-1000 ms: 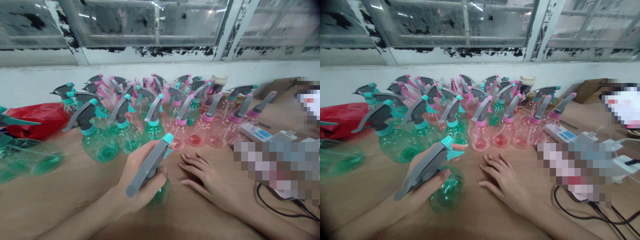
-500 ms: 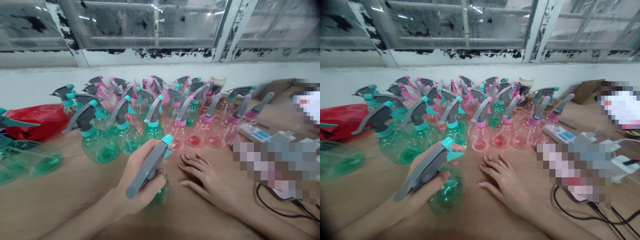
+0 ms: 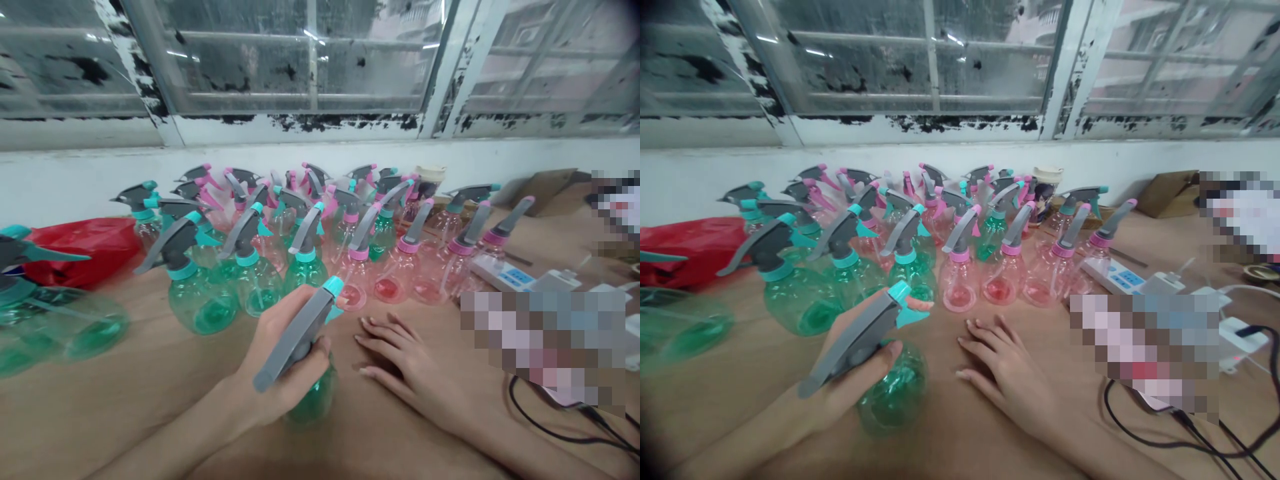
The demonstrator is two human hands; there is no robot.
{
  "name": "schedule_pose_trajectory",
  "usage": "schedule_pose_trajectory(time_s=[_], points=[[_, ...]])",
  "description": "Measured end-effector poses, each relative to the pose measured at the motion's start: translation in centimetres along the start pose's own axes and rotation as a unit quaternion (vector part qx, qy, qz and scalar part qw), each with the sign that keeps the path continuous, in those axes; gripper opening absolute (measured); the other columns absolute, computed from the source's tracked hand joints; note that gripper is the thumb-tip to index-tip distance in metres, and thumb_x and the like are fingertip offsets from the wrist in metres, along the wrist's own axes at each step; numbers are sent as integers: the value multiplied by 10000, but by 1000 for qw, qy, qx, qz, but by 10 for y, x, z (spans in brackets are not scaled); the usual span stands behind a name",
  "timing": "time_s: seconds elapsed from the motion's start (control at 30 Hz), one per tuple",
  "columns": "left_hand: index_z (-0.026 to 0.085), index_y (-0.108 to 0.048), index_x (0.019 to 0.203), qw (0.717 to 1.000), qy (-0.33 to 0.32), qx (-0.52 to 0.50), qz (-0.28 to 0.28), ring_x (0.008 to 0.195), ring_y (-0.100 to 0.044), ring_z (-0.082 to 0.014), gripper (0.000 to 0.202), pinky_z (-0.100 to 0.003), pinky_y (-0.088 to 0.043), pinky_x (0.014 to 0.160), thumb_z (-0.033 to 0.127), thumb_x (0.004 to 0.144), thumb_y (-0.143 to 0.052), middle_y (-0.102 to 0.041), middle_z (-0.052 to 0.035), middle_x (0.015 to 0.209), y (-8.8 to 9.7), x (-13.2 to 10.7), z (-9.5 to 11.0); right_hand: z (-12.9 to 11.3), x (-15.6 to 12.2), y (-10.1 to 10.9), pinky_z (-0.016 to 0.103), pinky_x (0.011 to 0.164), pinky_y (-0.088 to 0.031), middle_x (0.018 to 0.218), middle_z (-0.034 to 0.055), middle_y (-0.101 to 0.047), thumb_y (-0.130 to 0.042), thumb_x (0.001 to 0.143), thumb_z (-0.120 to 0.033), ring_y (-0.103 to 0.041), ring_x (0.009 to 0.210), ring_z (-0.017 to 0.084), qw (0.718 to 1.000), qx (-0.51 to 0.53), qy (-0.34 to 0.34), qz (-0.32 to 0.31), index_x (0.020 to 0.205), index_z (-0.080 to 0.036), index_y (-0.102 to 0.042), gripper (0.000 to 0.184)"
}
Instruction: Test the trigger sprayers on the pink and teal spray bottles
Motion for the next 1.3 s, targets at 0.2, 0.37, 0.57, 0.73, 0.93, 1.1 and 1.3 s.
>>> schedule_pose_trajectory(time_s=[0.2,0.37,0.57,0.73,0.93,1.1,1.3], points=[[250,-485,959,998,31,-50,-12,479,-344,-97,203,-219,-357,464,224,770,-555,-356,90,606,-8,-5,-10,-1,1,1,587,1108,-345,1344,98,-612,-550,937,-429,-522,1285,277,1000,-4,3,11,1286,-235,-597,402],[290,-446,1131,999,24,-40,-1,473,-385,-84,398,-194,-380,437,259,782,-635,-451,94,662,-6,-11,-11,-3,3,2,586,1112,-337,1325,102,-626,-535,948,-415,-534,1272,269,1000,-10,4,11,1270,-228,-605,379],[311,-383,1263,999,-9,-11,32,864,-634,-187,647,-336,-543,768,303,712,-722,-611,-15,1108,3,-19,-9,-2,2,1,580,1099,-357,1314,112,-632,-538,947,-394,-535,1269,276,1000,-18,7,23,1271,-216,-608,377],[310,-367,1305,999,49,1,7,985,-597,-230,677,-410,-518,858,334,733,-730,-569,-36,1153,-2,-35,-28,-4,2,-1,579,1086,-374,1293,125,-643,-511,958,-398,-546,1254,288,999,-48,14,19,1247,-191,-624,373],[301,-541,1125,997,73,5,-34,1076,-566,-233,307,-468,-447,970,386,851,-648,-589,-15,1145,4,-54,-36,-11,3,-2,603,1072,-373,1290,101,-645,-479,975,-381,-543,1250,298,996,-82,13,-18,1233,-205,-626,345],[290,-582,1048,993,96,62,-1,1053,-586,-258,282,-447,-480,927,482,846,-626,-614,-21,1108,35,-71,-46,-31,7,4,558,1032,-425,1199,68,-689,-480,980,-323,-597,1168,263,998,-53,20,-30,1149,-240,-652,255],[275,-604,998,983,117,123,73,939,-649,-276,297,-392,-524,771,514,822,-619,-680,-24,1020,91,-105,-67,-67,34,18,442,894,-521,1143,76,-693,-475,973,-291,-648,1041,237,999,13,34,-20,1070,-229,-673,228]])
Point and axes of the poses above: each hand's wrist, its own x-axis towards the middle knuckle, its own y-axis out of the back of the hand, z = x × y, the point moved 10 cm from there along x, towards the middle knuckle
